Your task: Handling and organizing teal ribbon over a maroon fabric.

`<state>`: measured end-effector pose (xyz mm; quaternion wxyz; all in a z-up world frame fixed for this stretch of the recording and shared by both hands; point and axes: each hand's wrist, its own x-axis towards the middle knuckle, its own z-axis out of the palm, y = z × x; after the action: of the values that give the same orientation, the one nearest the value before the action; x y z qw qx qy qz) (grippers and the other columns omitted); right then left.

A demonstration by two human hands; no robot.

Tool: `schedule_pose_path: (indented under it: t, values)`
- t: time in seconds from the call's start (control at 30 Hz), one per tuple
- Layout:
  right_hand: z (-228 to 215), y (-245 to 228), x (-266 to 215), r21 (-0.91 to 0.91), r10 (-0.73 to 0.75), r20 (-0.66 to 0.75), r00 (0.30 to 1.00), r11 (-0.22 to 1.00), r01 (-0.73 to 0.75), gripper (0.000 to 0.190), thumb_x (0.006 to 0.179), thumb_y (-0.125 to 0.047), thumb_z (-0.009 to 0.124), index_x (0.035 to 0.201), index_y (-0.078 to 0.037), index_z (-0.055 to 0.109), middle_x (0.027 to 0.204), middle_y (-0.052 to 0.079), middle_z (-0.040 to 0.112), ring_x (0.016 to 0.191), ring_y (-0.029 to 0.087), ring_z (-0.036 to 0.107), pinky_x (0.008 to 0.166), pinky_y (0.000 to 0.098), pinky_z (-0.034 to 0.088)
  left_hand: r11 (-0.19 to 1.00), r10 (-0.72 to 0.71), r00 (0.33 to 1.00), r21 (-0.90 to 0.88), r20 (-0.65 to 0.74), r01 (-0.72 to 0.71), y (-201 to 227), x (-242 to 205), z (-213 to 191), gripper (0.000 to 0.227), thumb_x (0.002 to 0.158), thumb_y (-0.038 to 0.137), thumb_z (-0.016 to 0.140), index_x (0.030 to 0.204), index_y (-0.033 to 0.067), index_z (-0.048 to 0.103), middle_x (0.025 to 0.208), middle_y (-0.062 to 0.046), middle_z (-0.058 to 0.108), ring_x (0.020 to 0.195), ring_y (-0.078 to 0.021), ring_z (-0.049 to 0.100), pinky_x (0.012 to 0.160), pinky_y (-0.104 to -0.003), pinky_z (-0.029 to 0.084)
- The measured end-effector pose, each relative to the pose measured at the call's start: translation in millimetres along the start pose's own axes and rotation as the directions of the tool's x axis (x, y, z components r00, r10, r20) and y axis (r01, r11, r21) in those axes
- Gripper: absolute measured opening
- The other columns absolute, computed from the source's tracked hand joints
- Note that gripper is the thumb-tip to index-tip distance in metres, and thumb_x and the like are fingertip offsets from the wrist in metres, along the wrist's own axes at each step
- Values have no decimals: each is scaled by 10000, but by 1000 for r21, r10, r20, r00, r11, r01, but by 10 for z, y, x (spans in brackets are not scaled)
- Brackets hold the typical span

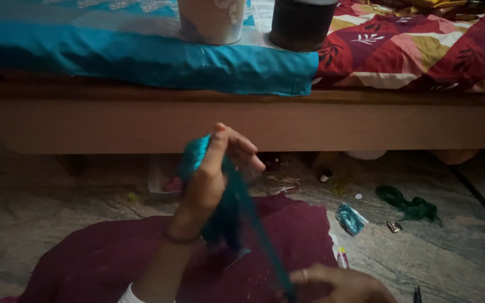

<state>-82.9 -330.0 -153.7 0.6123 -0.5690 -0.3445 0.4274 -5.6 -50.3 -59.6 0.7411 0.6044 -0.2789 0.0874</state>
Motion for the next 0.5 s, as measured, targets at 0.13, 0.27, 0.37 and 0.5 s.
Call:
schedule_pose_path:
  t: [0.13, 0.27, 0.37, 0.5]
  values:
    - [-240, 217, -161, -439, 320, -435, 842, 741, -508, 247, 952, -226, 656, 1170, -125, 714, 1104, 96, 782, 972, 175, 755, 874, 353, 612, 999, -48, 997, -21, -63, 47, 78, -8, 21, 551, 1117, 431, 293, 965, 57, 667, 848, -101, 753, 821, -202, 731, 772, -313, 588]
    - [-264, 192, -152, -426, 131, -830, 543, 481, -767, 189, 947, -257, 685, 1034, -159, 821, 996, 66, 831, 796, 155, 810, 698, 314, 672, 877, 143, 987, 452, 76, -162, 177, -70, 231, 455, 1136, 327, 370, 1015, 55, 714, 978, -56, 776, 973, -203, 763, 883, -304, 576]
    - [154, -567, 424, -346, -280, -810, 516, 938, -34, 371, 830, -147, 730, 1189, -56, 721, 1072, 84, 805, 956, 158, 781, 875, 337, 618, 741, 365, 912, 535, 186, -406, -21, -177, 358, 327, 1163, 276, 426, 1176, 77, 685, 1148, -71, 750, 1084, -204, 743, 937, -299, 587]
    - [248, -568, 835, 22, -103, -854, 510, 972, 234, 375, 768, -139, 712, 1138, -77, 728, 1048, 20, 799, 980, 113, 744, 923, 303, 585, 837, 423, 816, 175, 393, -518, -535, -160, 311, 414, 1139, 325, 498, 1342, -35, 507, 1282, -186, 607, 1134, -309, 624, 990, -387, 529]
